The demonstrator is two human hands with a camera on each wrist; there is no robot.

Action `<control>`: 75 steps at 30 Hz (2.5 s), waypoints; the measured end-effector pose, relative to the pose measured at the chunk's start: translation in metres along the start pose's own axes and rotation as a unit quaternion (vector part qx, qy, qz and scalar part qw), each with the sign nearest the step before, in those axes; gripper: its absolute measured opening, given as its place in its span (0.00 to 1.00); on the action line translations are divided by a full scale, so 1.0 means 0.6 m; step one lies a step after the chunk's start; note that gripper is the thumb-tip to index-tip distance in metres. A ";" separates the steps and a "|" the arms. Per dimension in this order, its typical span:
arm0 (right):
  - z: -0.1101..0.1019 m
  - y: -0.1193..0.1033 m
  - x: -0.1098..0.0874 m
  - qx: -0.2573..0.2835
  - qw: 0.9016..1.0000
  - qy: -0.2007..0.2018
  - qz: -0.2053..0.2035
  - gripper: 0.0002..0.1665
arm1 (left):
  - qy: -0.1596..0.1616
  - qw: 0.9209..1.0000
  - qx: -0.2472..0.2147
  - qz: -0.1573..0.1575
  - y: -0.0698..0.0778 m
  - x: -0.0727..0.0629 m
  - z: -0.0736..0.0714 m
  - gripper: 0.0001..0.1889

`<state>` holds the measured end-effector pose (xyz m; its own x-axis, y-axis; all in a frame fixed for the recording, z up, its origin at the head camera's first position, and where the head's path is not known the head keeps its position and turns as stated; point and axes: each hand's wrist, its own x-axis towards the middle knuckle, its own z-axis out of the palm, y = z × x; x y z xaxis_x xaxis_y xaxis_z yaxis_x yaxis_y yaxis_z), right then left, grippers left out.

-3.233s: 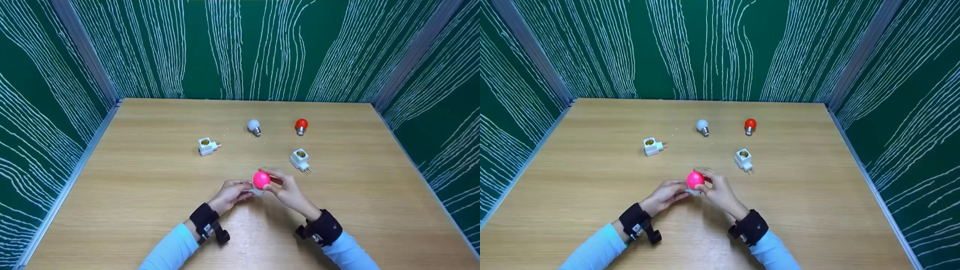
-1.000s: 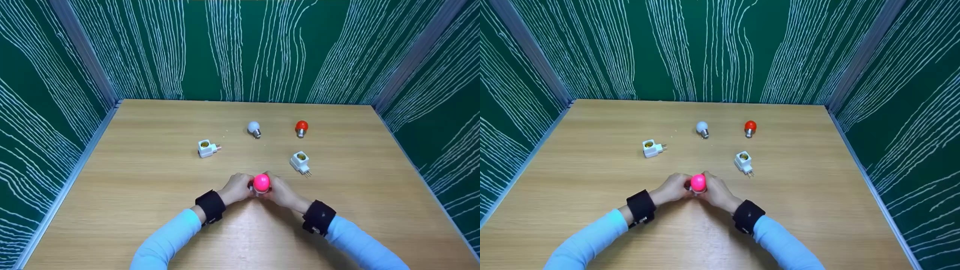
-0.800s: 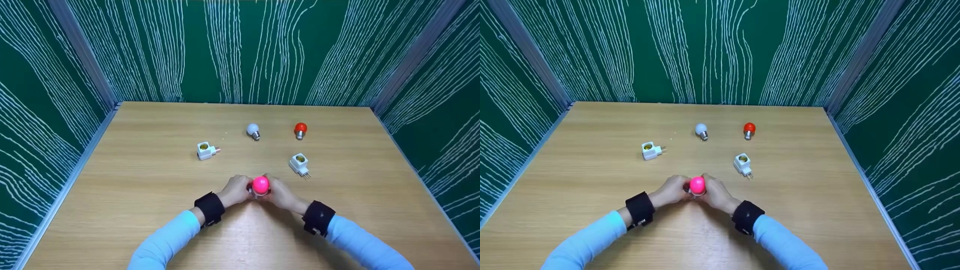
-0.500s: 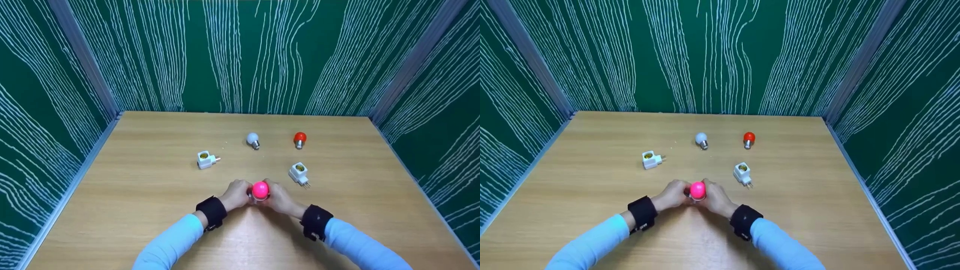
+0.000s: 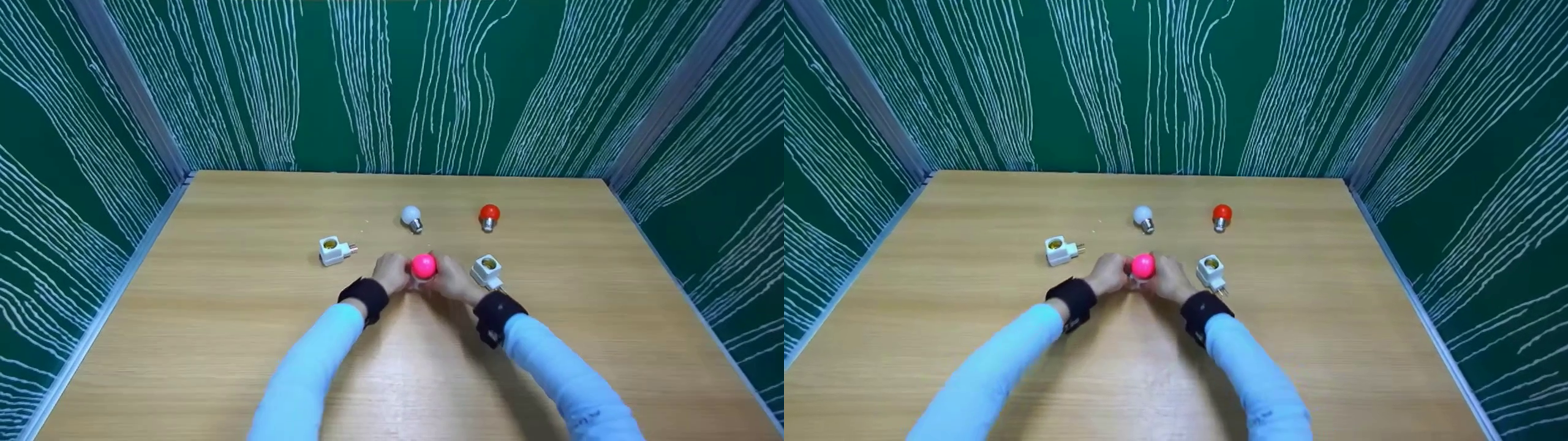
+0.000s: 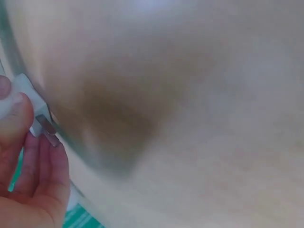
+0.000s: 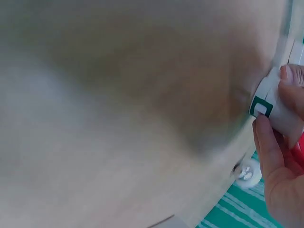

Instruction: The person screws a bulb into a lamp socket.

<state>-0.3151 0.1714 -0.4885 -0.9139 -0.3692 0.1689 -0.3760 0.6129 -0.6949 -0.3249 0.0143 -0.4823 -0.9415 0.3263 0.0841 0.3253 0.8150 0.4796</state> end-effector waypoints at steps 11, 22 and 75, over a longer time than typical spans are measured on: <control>-0.021 0.006 0.074 -0.001 0.999 0.001 0.037 0.30 | 0.038 0.998 0.007 -0.051 0.005 0.058 -0.014 0.03; -0.010 0.016 0.066 -0.007 0.999 -0.006 0.052 0.30 | 0.011 0.998 -0.024 -0.061 -0.007 0.053 0.006 0.05; -0.127 0.066 -0.066 -0.069 0.982 0.024 0.173 0.29 | -0.107 0.953 -0.280 0.036 0.031 -0.106 0.004 0.19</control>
<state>-0.3058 0.2636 -0.4696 -0.9956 -0.0900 -0.0253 -0.0554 0.7858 -0.6160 -0.2589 0.0097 -0.4811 -0.8597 0.5105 -0.0179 0.2328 0.4228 0.8758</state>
